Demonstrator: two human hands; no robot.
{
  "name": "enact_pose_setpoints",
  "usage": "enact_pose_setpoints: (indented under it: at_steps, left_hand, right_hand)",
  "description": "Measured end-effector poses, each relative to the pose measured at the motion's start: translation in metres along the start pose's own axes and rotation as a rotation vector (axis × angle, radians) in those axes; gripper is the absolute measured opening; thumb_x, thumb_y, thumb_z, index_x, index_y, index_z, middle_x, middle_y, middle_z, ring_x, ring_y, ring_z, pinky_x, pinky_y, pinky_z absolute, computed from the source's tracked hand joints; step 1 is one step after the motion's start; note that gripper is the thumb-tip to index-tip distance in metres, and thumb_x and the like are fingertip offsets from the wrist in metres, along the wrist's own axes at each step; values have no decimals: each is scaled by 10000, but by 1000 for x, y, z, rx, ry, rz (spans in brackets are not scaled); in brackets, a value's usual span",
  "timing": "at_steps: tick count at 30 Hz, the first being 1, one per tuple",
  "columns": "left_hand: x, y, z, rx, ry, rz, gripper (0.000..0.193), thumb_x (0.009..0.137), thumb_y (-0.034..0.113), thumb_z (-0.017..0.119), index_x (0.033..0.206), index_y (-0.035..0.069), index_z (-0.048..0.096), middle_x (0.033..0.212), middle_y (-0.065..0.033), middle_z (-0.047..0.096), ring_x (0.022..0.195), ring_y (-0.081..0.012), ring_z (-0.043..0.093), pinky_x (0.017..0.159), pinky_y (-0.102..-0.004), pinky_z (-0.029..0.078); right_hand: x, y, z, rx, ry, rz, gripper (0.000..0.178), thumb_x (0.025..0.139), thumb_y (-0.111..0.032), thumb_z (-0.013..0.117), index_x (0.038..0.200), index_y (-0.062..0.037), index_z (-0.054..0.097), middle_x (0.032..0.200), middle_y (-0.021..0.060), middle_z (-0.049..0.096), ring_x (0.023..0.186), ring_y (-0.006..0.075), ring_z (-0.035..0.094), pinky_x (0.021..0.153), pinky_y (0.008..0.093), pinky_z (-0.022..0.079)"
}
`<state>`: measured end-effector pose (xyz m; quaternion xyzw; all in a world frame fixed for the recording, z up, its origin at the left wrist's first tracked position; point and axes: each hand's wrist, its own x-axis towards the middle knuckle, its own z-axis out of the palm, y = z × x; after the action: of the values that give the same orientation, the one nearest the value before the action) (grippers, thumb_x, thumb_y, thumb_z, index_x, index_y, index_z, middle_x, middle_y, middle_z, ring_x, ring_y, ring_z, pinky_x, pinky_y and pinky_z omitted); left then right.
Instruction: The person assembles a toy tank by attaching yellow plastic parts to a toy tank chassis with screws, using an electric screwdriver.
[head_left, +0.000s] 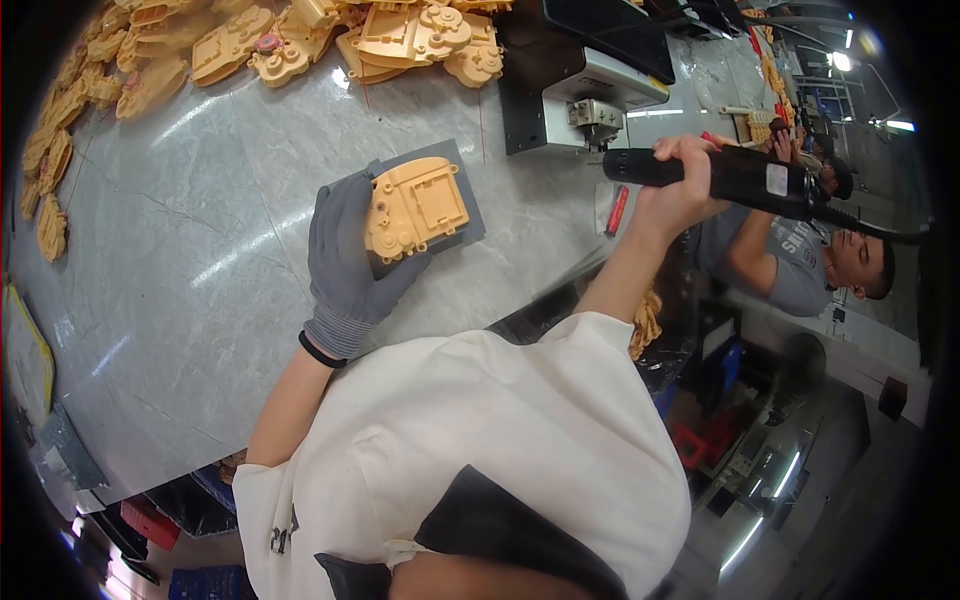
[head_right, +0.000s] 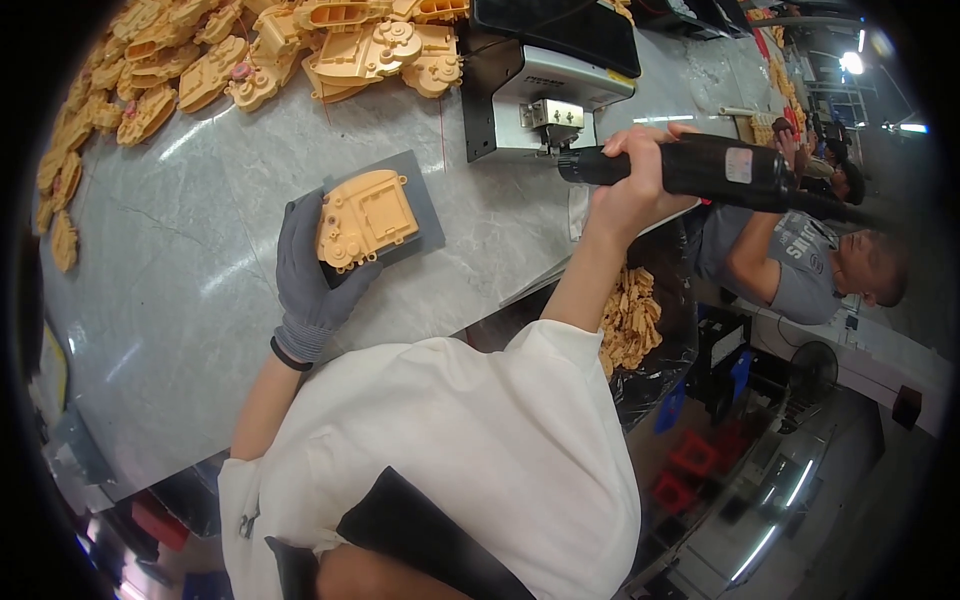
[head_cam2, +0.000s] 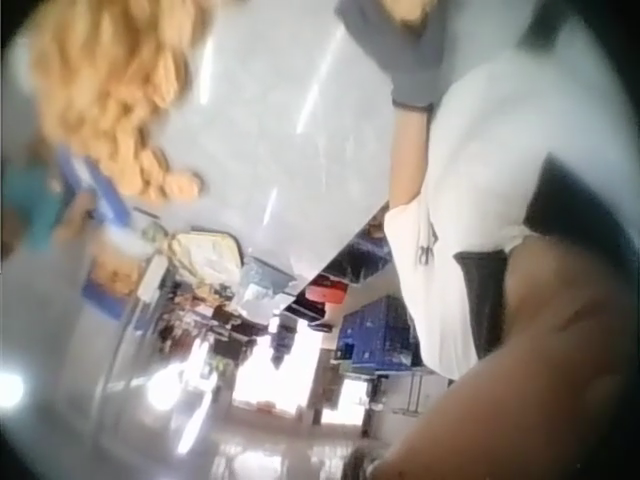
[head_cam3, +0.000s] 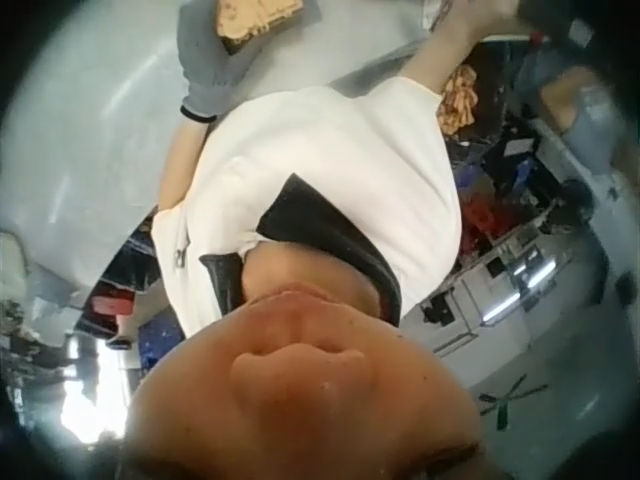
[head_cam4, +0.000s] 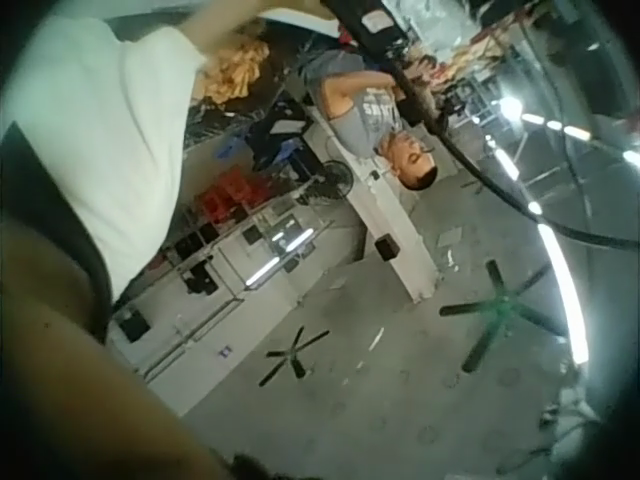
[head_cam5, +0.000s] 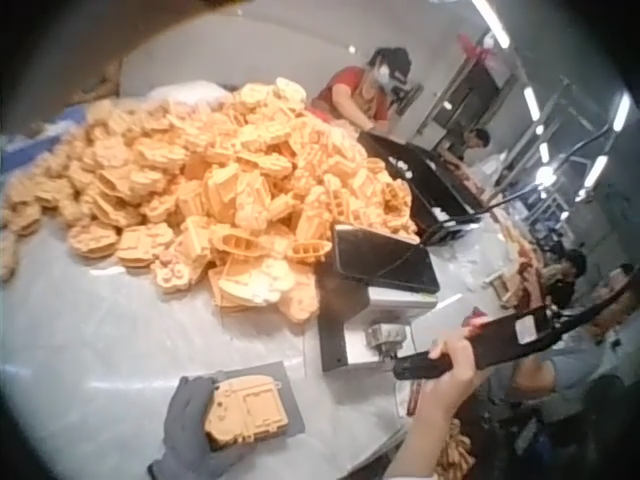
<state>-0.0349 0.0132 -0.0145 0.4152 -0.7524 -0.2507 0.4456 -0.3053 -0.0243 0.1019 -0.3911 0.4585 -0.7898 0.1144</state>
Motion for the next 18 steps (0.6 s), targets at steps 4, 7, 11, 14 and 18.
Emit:
enact_pose_setpoints:
  at_steps: [4,7,11,14,18]
  left_hand:
    - [2,1,-1,-33,-3,2,770,636,216,769,1254,-19,375,1166,-210,475,1040,-354,478,907,-431,382]
    - [-1,-2,1,-51,-2,16,783,638,229,771,1264,-13,369,1190,-216,457,1065,-356,468,923,-429,375]
    - [-5,1,-1,80,-19,-62,822,653,276,768,1301,0,343,1268,-228,397,1160,-369,416,972,-432,345]
    - [-7,0,-1,93,-38,-89,837,668,302,761,1319,6,327,1303,-230,367,1207,-374,378,999,-437,321]
    - [-6,0,0,98,-37,-84,836,666,305,763,1315,6,331,1302,-230,369,1200,-372,384,999,-438,320]
  right_hand:
    - [6,-9,3,80,19,-51,315,660,90,521,950,11,425,590,97,498,447,162,466,506,302,441]
    - [10,-10,8,43,11,-89,325,667,88,526,965,10,424,597,103,500,455,167,472,516,302,442]
    - [-8,-9,4,81,-60,-2,320,676,76,532,971,17,422,590,91,506,460,170,482,512,291,438]
    - [-32,-6,-15,-166,-132,191,322,672,68,551,968,22,433,596,80,518,467,155,490,521,284,442]
    - [-58,9,-32,-195,-76,302,320,668,83,527,965,23,423,599,97,521,471,155,486,531,291,444]
